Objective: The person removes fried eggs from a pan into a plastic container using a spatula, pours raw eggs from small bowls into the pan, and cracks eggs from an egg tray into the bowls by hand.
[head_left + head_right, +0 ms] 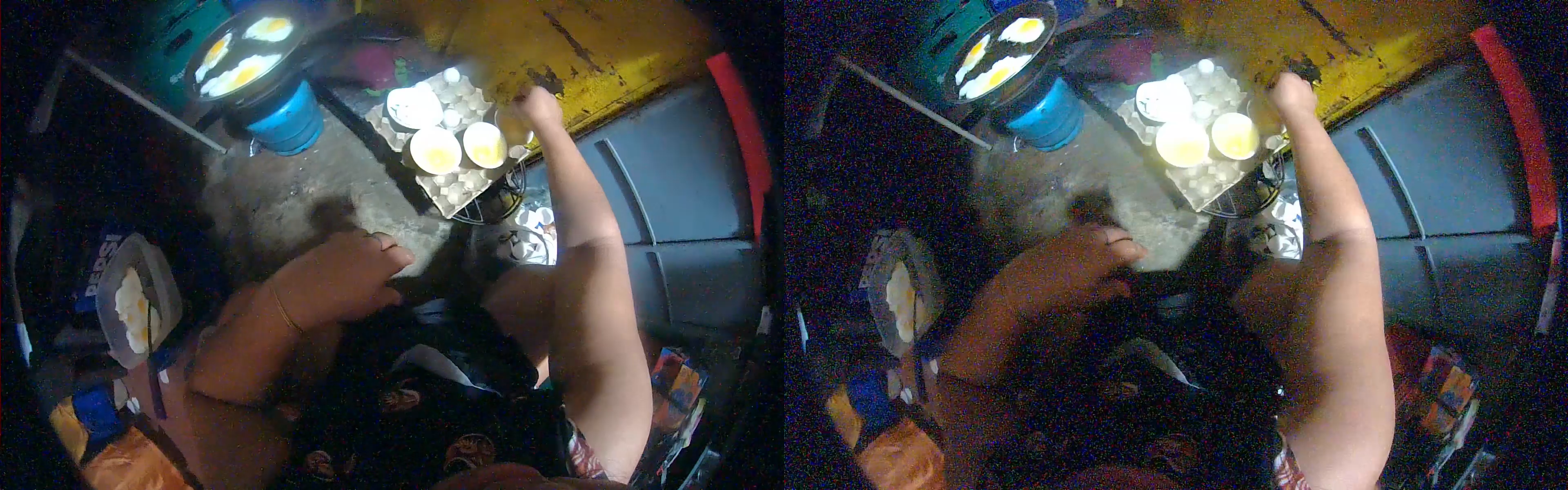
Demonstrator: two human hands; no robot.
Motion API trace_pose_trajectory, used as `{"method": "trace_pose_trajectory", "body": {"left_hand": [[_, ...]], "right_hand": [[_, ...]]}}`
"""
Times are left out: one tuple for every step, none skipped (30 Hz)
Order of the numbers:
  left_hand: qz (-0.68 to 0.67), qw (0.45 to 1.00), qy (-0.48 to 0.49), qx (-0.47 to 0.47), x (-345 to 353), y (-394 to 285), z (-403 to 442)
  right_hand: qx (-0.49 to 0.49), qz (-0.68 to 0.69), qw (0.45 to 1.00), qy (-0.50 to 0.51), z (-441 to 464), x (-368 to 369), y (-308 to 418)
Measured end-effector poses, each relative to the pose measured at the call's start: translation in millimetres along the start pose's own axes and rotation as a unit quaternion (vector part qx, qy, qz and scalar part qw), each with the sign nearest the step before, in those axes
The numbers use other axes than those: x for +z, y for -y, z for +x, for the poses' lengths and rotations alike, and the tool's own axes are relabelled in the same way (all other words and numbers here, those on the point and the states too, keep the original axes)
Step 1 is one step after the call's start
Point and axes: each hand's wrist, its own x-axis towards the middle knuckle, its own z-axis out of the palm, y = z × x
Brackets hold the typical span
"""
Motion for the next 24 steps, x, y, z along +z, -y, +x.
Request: {"method": "trace_pose_trajectory", "body": {"left_hand": [[0.005, 1.0, 0.003, 0.001, 1, -1, 1], [0.011, 1.0, 0.007, 0.001, 2, -1, 2], [0.011, 1.0, 0.01, -0.001, 5, 0, 3], [0.013, 1.0, 0.014, -0.005, 10, 3, 5], [0.014, 1.0, 0.018, -0.01, 13, 4, 5], [0.013, 1.0, 0.02, -0.017, 13, 3, 4], [0.011, 0.999, 0.022, -0.022, 11, 1, 3], [0.007, 0.999, 0.023, -0.027, 11, 1, 4], [0.0, 0.999, 0.024, -0.028, 12, 2, 4], [-0.008, 0.999, 0.025, -0.028, 13, 5, 5], [-0.014, 0.999, 0.026, -0.028, 15, 8, 6], [-0.015, 0.999, 0.032, -0.027, 18, 12, 8], [-0.015, 0.999, 0.038, -0.026, 20, 16, 9], [-0.015, 0.999, 0.046, -0.024, 20, 19, 10], [-0.021, 0.998, 0.051, -0.029, 18, 20, 11], [-0.028, 0.998, 0.055, -0.034, 16, 21, 13], [-0.035, 0.997, 0.06, -0.039, 15, 21, 15], [-0.035, 0.997, 0.055, -0.044, 13, 20, 15], [-0.035, 0.997, 0.049, -0.051, 10, 18, 15], [-0.035, 0.997, 0.043, -0.058, 9, 17, 13], [-0.035, 0.997, 0.043, -0.049, 12, 22, 14], [-0.035, 0.998, 0.042, -0.04, 17, 30, 17], [-0.036, 0.998, 0.043, -0.032, 18, 35, 18], [-0.034, 0.998, 0.045, -0.039, 14, 34, 19]], "right_hand": [[0.018, -0.014, 1.0, 0.014, 0, 2, -7], [0.021, -0.025, 0.999, 0.019, -1, 7, -14], [0.022, -0.035, 0.999, 0.026, -11, 8, -12], [0.023, -0.044, 0.998, 0.033, -18, 9, -10], [0.022, -0.049, 0.998, 0.032, -14, 22, -13], [0.017, -0.05, 0.998, 0.047, -22, 20, -8], [0.012, -0.053, 0.997, 0.063, -33, 8, 2], [0.007, -0.057, 0.995, 0.079, -42, -4, 9], [0.008, -0.06, 0.994, 0.086, -47, -12, 14], [0.01, -0.064, 0.994, 0.093, -51, -20, 17], [0.012, -0.068, 0.993, 0.099, -52, -23, 19], [0.013, -0.062, 0.994, 0.091, -49, -18, 14], [0.014, -0.056, 0.995, 0.081, -44, -11, 8], [0.017, -0.05, 0.996, 0.073, -39, -6, 3], [0.02, -0.04, 0.997, 0.07, -40, -7, 2], [0.024, -0.031, 0.997, 0.067, -40, -8, 2], [0.027, -0.023, 0.997, 0.065, -40, -8, 1], [0.035, -0.026, 0.997, 0.063, -36, -5, -2], [0.042, -0.03, 0.997, 0.061, -31, 0, -5], [0.047, -0.033, 0.997, 0.058, -29, 4, -6], [0.044, -0.022, 0.997, 0.058, -33, -2, -3], [0.039, -0.011, 0.998, 0.057, -40, -9, 0], [0.036, 0.0, 0.998, 0.056, -44, -15, 2], [0.044, 0.005, 0.998, 0.055, -41, -11, 0]]}}
